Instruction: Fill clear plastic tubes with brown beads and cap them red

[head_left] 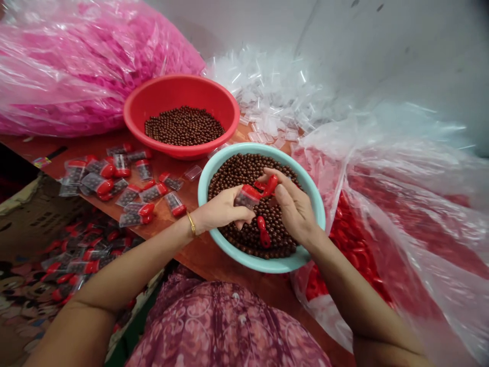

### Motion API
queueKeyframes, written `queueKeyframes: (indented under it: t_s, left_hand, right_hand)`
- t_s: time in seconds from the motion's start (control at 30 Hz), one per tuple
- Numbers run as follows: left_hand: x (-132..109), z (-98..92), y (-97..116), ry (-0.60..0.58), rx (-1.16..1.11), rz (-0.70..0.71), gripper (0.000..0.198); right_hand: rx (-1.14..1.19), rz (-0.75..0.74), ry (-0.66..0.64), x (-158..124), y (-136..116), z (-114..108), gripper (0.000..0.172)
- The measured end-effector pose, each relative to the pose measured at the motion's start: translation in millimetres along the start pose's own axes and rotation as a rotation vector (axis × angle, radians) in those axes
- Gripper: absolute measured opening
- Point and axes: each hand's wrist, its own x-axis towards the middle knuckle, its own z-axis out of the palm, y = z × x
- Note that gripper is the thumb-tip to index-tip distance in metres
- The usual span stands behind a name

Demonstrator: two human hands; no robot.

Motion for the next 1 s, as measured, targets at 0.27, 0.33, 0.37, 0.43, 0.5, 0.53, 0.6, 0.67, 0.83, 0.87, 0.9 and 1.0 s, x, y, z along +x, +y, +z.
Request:
queueKeyframes:
  t_s: [0.27,0.33,0.37,0.43,0.5,0.53,0.6,0.67,0.83,0.87,0.9,1.0]
  left_hand:
    - [0.2,3.1,-8.2,0.237,0.538,0.156,0.018]
    - [-0.1,3.8,-6.9,0.245,0.671,0.118,0.012]
    - [-0.2,4.3,-6.3,0.245,0.721,0.107,0.010]
    - [-0.2,5.6,-5.6,0.233,0.794,0.095,0.010]
    - [-0.9,6.7,-5.7,0.209,0.846,0.090,0.010]
    - [-1.6,7.1,-5.8,0.191,0.870,0.088,0.009]
    - [-3.0,7.6,-5.7,0.145,0.914,0.093,0.008]
    - [-3.6,7.8,-5.1,0.093,0.942,0.105,0.009]
    - [0.1,7.7,-3.5,0.108,0.844,0.114,0.018]
    - [-0.7,7.2,-3.1,0.147,0.790,0.130,0.021]
    - [-3.0,6.1,-2.4,0.195,0.735,0.148,0.023]
    - [-21.5,-3.9,2.4,0.378,0.649,0.200,0.027]
  right_hand:
    - [-0.295,-0.177,-0.115,-5.0,-11.6,14.8,0.051]
    - [-0.299,-0.175,-0.128,-5.4,-8.1,15.6,0.040]
    - [-0.309,-0.177,-0.133,-5.5,-6.4,15.8,0.034]
    - [-0.349,-0.208,-0.129,-6.2,-3.6,16.4,0.027]
    - [-0.406,-0.260,-0.104,-8.2,-1.6,16.8,0.027]
    - [-0.433,-0.279,-0.098,-9.9,-1.0,16.6,0.027]
    - [-0.467,-0.307,-0.093,-14.0,-0.7,15.0,0.028]
    - [-0.475,-0.314,-0.108,-17.4,-1.3,11.7,0.031]
    - [-0.327,-0.144,-0.190,-14.4,0.9,2.2,0.043]
    - [-0.252,-0.077,-0.183,-12.5,3.2,0.2,0.044]
    - [-0.186,-0.018,-0.176,-10.8,6.0,-2.0,0.043]
    - [-0.210,0.006,-0.278,-8.4,14.8,-10.9,0.039]
